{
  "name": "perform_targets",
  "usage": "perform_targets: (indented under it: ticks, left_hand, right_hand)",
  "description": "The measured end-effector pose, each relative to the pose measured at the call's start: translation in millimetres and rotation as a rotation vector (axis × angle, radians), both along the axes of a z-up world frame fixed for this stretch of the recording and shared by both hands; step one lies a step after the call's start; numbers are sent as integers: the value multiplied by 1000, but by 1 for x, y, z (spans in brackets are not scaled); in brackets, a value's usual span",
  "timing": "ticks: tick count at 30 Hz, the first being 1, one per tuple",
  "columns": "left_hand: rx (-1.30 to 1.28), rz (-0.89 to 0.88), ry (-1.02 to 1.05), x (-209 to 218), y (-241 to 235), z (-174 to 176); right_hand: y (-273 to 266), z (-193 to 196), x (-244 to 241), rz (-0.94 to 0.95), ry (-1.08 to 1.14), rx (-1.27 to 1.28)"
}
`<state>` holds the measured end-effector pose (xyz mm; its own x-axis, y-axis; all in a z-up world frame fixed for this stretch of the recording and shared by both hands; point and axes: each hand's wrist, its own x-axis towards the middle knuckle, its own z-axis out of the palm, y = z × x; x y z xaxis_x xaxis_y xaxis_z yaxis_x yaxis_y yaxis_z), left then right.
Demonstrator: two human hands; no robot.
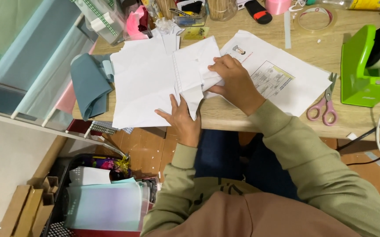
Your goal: The person folds white paper sheets in half and then folds the edges inward to create a smaller rectangular packet. The person repeats this folding process on multiple sheets, stacking the finished packets on the table.
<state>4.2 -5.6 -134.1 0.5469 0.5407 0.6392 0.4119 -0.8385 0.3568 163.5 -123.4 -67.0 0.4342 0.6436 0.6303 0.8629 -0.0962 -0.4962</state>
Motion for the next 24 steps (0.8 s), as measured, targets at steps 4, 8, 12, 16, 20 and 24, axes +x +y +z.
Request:
perform_targets:
  ticks: [4,8,12,16,20,24]
  left_hand:
    - [49,17,-44,-1,-1,0]
    - [-120,-52,-144,1,-7,1]
    - [-426,-84,-368,8,-10,-7]
    - [-404,-95,-531,10,-2,-36]
    - [-356,-139,-581,4,-3,-26]
    - [-234,-235,-451,-13,-7,4]
  right_hand:
    - [1,-7,4,28,21,21]
    - [0,-6,4,39,-27,50]
    - [-1,-7,3,35,-40,58]
    - [-1,-7,4,28,-49,53]
    - [0,-11,7,15,-58,74]
    - [-1,-13,9,17,-76,87]
